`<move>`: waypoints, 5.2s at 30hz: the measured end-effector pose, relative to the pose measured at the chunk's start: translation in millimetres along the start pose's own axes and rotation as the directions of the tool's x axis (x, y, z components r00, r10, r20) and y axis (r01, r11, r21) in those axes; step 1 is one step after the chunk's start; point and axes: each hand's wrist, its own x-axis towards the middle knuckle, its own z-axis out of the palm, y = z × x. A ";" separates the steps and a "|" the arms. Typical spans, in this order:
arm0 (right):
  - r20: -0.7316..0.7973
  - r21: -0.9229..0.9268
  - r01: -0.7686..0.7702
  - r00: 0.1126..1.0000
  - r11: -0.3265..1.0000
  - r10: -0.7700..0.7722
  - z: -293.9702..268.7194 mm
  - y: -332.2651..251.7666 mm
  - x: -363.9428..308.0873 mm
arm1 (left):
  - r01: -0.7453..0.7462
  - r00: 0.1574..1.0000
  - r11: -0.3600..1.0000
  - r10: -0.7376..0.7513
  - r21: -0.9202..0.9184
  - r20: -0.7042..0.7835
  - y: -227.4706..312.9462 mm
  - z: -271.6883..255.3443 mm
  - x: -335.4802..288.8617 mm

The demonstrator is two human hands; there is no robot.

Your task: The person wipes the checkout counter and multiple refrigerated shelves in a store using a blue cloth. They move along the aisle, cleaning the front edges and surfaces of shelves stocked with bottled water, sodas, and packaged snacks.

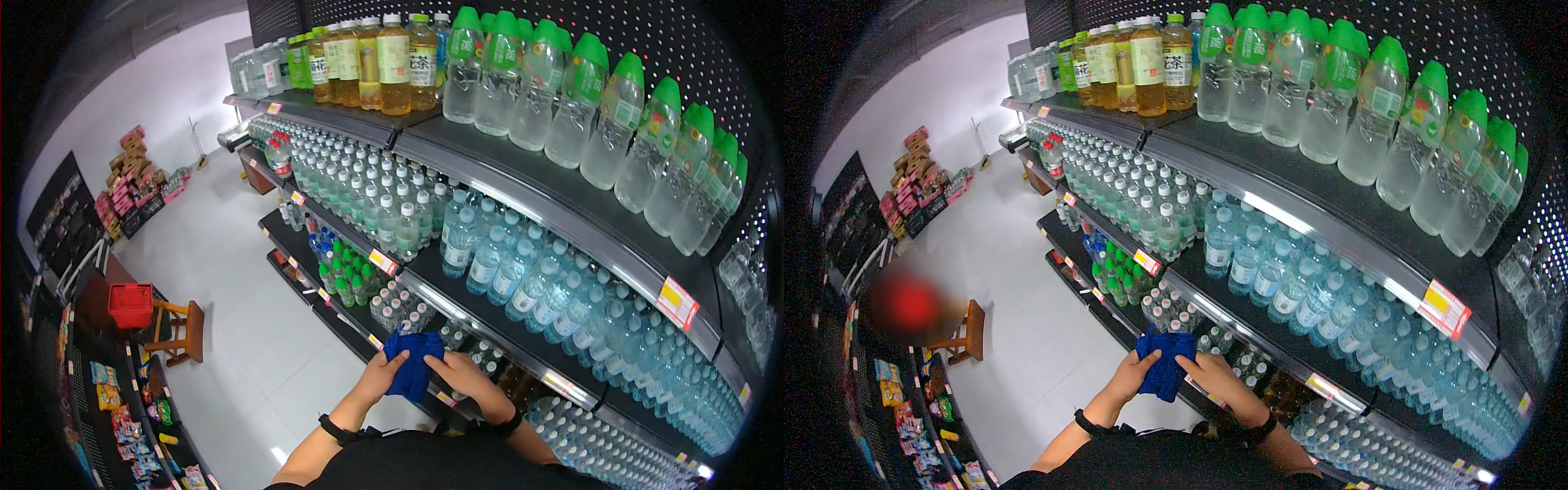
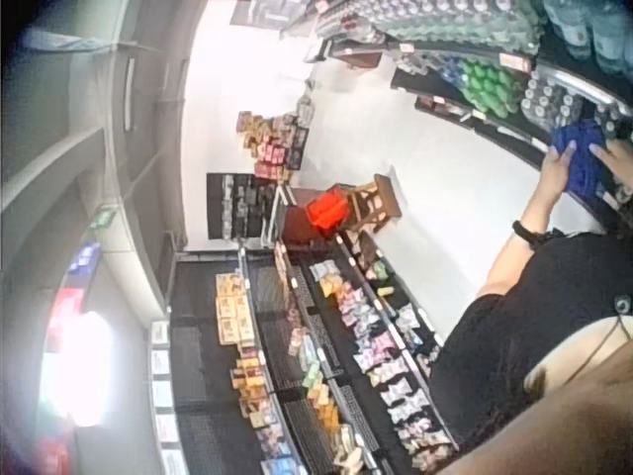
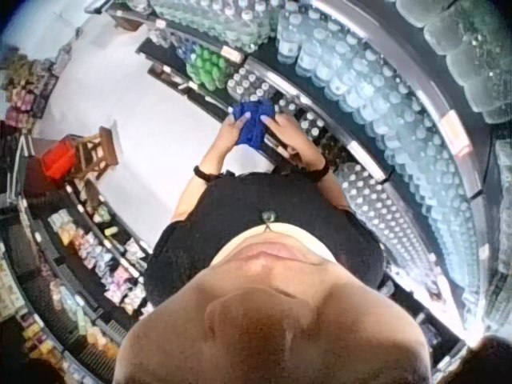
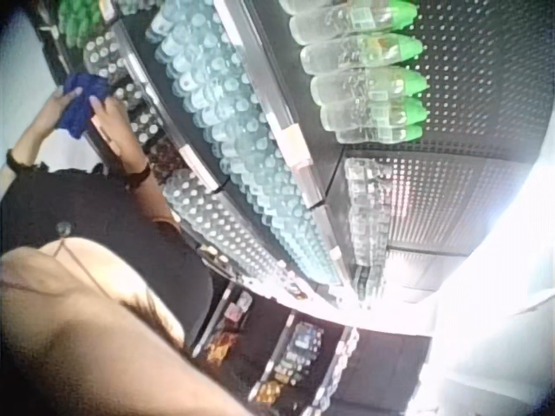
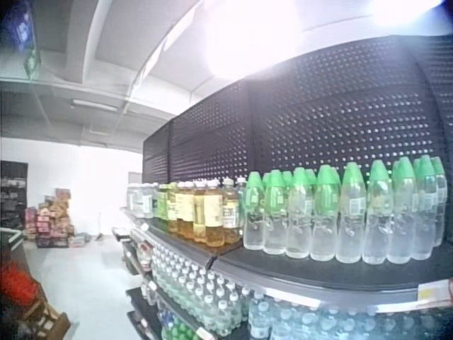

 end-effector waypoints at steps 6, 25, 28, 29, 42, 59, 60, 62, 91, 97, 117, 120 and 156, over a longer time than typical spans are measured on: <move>0.189 0.270 -0.112 0.980 0.956 0.062 2.2 19.3 1.0 | -0.048 0.999 0.979 0.048 0.198 0.004 -4.2 -4.2 -3.6; 0.597 0.372 -0.016 0.770 0.928 -0.226 40.8 -19.9 69.4 | -0.068 0.956 0.986 0.109 0.155 -0.273 11.0 -27.1 -94.5; 0.637 0.394 -0.064 0.738 0.917 -0.223 59.5 -16.7 80.4 | -0.025 0.892 0.974 0.123 0.223 -0.436 6.6 -22.5 -122.9; 0.654 0.388 -0.093 0.729 0.917 -0.203 68.1 -20.2 81.5 | -0.011 0.863 0.972 0.128 0.234 -0.488 0.3 -23.6 -131.9; 0.790 0.580 -0.416 0.498 0.701 -0.358 160.1 -65.2 73.6 | -0.139 0.498 0.983 0.172 0.118 -0.850 -36.7 -13.4 -214.5; 0.821 0.511 -0.485 0.521 0.710 -0.234 290.6 -159.4 -5.4 | -0.153 0.486 0.971 0.237 0.185 -0.841 -36.1 -135.5 -363.0; 0.833 0.504 -0.476 0.489 0.721 -0.259 306.8 -170.9 -15.2 | -0.223 0.427 0.948 0.303 0.226 -0.852 -40.1 -147.2 -377.9; 0.854 0.499 -0.424 0.387 0.755 -0.347 337.5 -195.8 -34.0 | -0.056 0.312 0.981 0.195 0.187 -0.930 -53.5 -165.6 -417.5; 0.752 0.649 0.271 -0.370 0.711 -0.545 719.1 -475.3 -245.7 | 0.235 -0.709 0.966 0.247 0.109 -0.660 -76.4 -251.9 -773.3; 0.378 0.926 0.207 -0.508 0.316 -0.774 776.7 -575.7 -294.5 | -0.624 -0.580 0.685 -0.085 0.375 -0.810 -40.9 -315.5 -822.4; 0.833 0.523 0.355 -0.406 0.775 -0.376 940.0 -587.3 -147.2 | -0.165 -0.986 0.787 -0.133 0.595 -0.098 -76.6 -478.6 -1046.6; 0.861 0.480 0.376 -0.373 0.793 -0.345 950.6 -596.6 -141.2 | 0.111 -0.993 0.914 0.085 0.389 0.084 -95.5 -509.0 -1102.1; 0.685 0.645 0.549 -0.724 0.531 -0.083 1202.6 -781.9 -154.4 | 0.375 -0.864 0.733 0.499 -0.567 0.073 -87.0 -662.2 -1084.5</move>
